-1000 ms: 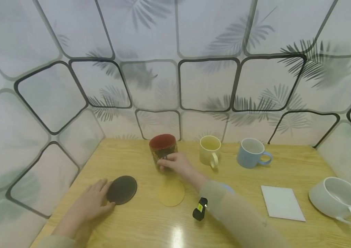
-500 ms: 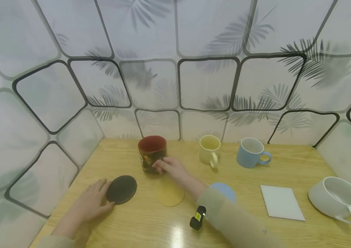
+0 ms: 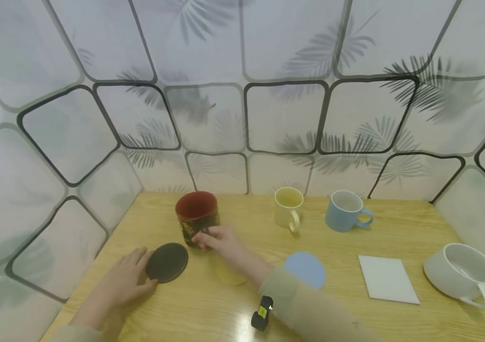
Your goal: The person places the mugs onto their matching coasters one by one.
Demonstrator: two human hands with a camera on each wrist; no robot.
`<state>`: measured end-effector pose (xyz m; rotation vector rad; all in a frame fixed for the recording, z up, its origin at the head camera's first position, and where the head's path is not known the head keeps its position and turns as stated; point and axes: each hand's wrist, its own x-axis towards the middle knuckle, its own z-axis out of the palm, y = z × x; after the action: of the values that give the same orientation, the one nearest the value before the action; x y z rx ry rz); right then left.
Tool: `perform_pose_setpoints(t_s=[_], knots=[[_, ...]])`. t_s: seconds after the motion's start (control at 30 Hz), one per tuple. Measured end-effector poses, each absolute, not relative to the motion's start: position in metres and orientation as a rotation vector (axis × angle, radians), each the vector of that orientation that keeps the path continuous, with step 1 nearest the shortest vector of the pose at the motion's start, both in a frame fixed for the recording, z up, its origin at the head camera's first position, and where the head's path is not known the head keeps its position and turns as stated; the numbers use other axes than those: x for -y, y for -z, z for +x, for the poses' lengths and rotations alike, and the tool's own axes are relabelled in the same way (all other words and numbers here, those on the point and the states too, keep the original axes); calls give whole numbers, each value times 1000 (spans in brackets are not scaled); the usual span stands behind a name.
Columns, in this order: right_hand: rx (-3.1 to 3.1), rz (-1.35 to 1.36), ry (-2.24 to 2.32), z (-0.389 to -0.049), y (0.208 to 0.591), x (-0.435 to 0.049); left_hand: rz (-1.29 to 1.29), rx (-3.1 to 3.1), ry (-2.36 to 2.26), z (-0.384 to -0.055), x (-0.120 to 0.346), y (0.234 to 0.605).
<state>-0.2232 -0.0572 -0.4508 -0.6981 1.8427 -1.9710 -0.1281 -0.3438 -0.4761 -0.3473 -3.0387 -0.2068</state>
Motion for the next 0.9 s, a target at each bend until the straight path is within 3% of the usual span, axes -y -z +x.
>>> perform_pose_setpoints(t_s=[0.9], knots=[[-1718,-769,1970,-190,463,95,-389,2985,197,-129,343,480]])
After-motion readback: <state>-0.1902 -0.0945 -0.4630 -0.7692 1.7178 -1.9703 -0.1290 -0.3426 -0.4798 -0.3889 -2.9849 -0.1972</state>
